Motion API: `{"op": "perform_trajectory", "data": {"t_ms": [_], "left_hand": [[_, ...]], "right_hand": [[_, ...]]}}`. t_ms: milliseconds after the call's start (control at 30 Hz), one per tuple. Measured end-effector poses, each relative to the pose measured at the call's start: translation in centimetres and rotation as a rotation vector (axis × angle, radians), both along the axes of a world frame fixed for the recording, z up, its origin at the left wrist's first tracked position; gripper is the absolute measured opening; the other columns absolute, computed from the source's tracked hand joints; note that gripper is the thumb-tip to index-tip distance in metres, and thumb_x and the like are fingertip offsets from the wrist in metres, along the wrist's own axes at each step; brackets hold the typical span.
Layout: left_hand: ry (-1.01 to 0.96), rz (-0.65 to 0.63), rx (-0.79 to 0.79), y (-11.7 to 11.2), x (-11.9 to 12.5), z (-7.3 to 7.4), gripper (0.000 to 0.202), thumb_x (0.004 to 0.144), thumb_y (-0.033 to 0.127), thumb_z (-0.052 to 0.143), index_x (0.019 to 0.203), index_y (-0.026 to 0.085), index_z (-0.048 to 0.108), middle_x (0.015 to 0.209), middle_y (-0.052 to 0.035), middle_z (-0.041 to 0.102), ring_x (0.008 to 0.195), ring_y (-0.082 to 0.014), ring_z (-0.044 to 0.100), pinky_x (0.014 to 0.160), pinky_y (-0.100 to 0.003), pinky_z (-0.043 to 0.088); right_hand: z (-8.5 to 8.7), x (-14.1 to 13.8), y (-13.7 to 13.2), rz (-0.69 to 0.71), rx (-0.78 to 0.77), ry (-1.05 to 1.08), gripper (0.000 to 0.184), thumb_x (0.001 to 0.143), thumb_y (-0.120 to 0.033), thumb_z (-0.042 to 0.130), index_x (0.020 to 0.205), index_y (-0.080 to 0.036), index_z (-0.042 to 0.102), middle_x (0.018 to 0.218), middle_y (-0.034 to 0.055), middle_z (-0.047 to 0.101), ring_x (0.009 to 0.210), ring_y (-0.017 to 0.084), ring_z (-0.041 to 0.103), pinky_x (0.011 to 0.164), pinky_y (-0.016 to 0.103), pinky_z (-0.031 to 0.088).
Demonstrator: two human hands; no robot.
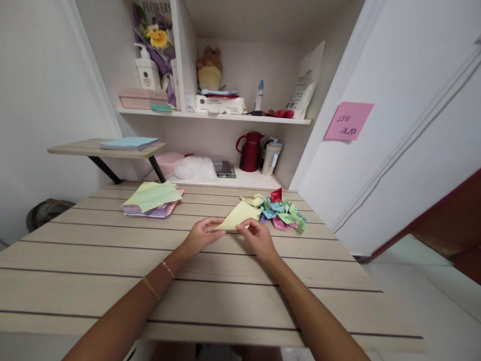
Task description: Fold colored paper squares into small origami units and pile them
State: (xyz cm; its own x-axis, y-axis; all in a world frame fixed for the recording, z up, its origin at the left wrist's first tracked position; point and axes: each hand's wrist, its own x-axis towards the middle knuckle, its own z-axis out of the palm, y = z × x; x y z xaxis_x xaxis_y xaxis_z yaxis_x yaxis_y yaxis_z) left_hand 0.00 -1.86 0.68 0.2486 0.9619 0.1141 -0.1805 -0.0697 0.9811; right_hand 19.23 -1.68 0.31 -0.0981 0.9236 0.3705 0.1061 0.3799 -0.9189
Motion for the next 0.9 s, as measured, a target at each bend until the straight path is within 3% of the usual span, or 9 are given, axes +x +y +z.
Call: {"op": "perform_trajectory", "data": {"t_ms": [100, 200, 333, 400, 500, 600, 733, 800, 900], "left_hand": [[0.040, 0.101, 0.014, 0.21, -0.07, -0.02, 0.030, 0.057, 0.023, 0.074, 0.082, 0.012, 0.062, 0.079, -0.0066, 0.066, 0.072, -0.0147, 0.062, 0.071, -0.026, 0.048], [0.050, 0.114, 0.024, 0.23, -0.08, 0.01, 0.033, 0.053, 0.020, 0.076, 0.081, 0.011, 0.062, 0.073, -0.0042, 0.063, 0.066, -0.0119, 0.059, 0.063, -0.023, 0.048], [0.030, 0.086, 0.035, 0.12, 0.06, 0.05, 0.042, 0.053, 0.018, 0.075, 0.091, 0.012, 0.059, 0.075, -0.0028, 0.060, 0.062, -0.0100, 0.057, 0.059, -0.022, 0.047], [0.037, 0.078, 0.034, 0.08, 0.14, 0.08, 0.044, 0.053, 0.019, 0.075, 0.094, 0.013, 0.058, 0.073, -0.0019, 0.059, 0.061, -0.0098, 0.056, 0.058, -0.022, 0.047], [0.074, 0.073, 0.023, 0.09, 0.23, 0.05, 0.039, 0.055, 0.022, 0.074, 0.090, 0.012, 0.061, 0.067, -0.0008, 0.059, 0.058, -0.0096, 0.055, 0.056, -0.021, 0.045], [0.154, 0.105, -0.007, 0.18, 0.19, -0.16, 0.028, 0.058, 0.029, 0.072, 0.078, 0.011, 0.065, 0.054, 0.0013, 0.057, 0.048, -0.0078, 0.051, 0.048, -0.019, 0.039], [0.230, 0.094, -0.071, 0.23, -0.01, -0.49, 0.028, 0.062, 0.035, 0.068, 0.078, 0.012, 0.065, 0.038, 0.0060, 0.049, 0.031, -0.0051, 0.039, 0.036, -0.018, 0.030], [0.174, 0.052, -0.110, 0.16, -0.05, -0.46, 0.029, 0.064, 0.035, 0.067, 0.081, 0.012, 0.063, 0.044, 0.0026, 0.057, 0.034, -0.0075, 0.047, 0.040, -0.019, 0.036], [0.048, -0.001, -0.157, -0.04, 0.00, -0.08, 0.033, 0.065, 0.032, 0.068, 0.090, 0.012, 0.061, 0.070, -0.0075, 0.069, 0.058, -0.0148, 0.063, 0.056, -0.024, 0.047]], "right_hand": [[-0.36, -0.05, 0.20, 0.021, -0.021, 0.021, 0.020, 0.069, -0.036, 0.062, 0.069, -0.017, 0.057, 0.056, -0.0010, 0.058, 0.051, 0.012, 0.052, 0.047, 0.021, 0.040], [-0.56, -0.38, 0.29, 0.050, -0.071, 0.126, 0.024, 0.065, -0.033, 0.066, 0.081, -0.019, 0.055, 0.060, -0.0021, 0.059, 0.053, 0.012, 0.055, 0.050, 0.022, 0.045], [-0.46, -0.86, 0.19, 0.106, -0.155, 0.315, 0.059, 0.061, -0.030, 0.069, 0.112, -0.022, 0.041, 0.077, 0.0012, 0.065, 0.062, 0.015, 0.061, 0.059, 0.029, 0.051], [-0.40, -0.91, 0.20, 0.083, -0.167, 0.346, 0.069, 0.061, -0.029, 0.070, 0.120, -0.021, 0.035, 0.074, 0.0008, 0.065, 0.060, 0.015, 0.061, 0.060, 0.030, 0.051], [-0.39, -0.70, 0.36, 0.069, -0.173, 0.310, 0.058, 0.060, -0.032, 0.070, 0.112, -0.018, 0.048, 0.068, 0.0007, 0.064, 0.057, 0.015, 0.059, 0.058, 0.028, 0.050], [-0.41, -0.35, 0.45, 0.047, -0.128, 0.163, 0.031, 0.062, -0.038, 0.068, 0.081, -0.014, 0.063, 0.060, 0.0003, 0.061, 0.051, 0.012, 0.053, 0.049, 0.024, 0.044], [-0.23, -0.12, 0.15, -0.004, -0.069, 0.061, 0.027, 0.066, -0.041, 0.065, 0.061, -0.015, 0.061, 0.042, -0.0047, 0.048, 0.038, 0.008, 0.040, 0.038, 0.021, 0.034], [-0.05, -0.21, -0.10, 0.074, -0.110, 0.099, 0.027, 0.068, -0.041, 0.063, 0.065, -0.015, 0.062, 0.042, -0.0038, 0.052, 0.035, 0.008, 0.041, 0.037, 0.021, 0.034], [0.13, -0.49, -0.37, 0.195, -0.139, 0.202, 0.027, 0.067, -0.042, 0.064, 0.075, -0.016, 0.066, 0.061, 0.0024, 0.065, 0.046, 0.013, 0.055, 0.048, 0.026, 0.047]]}}
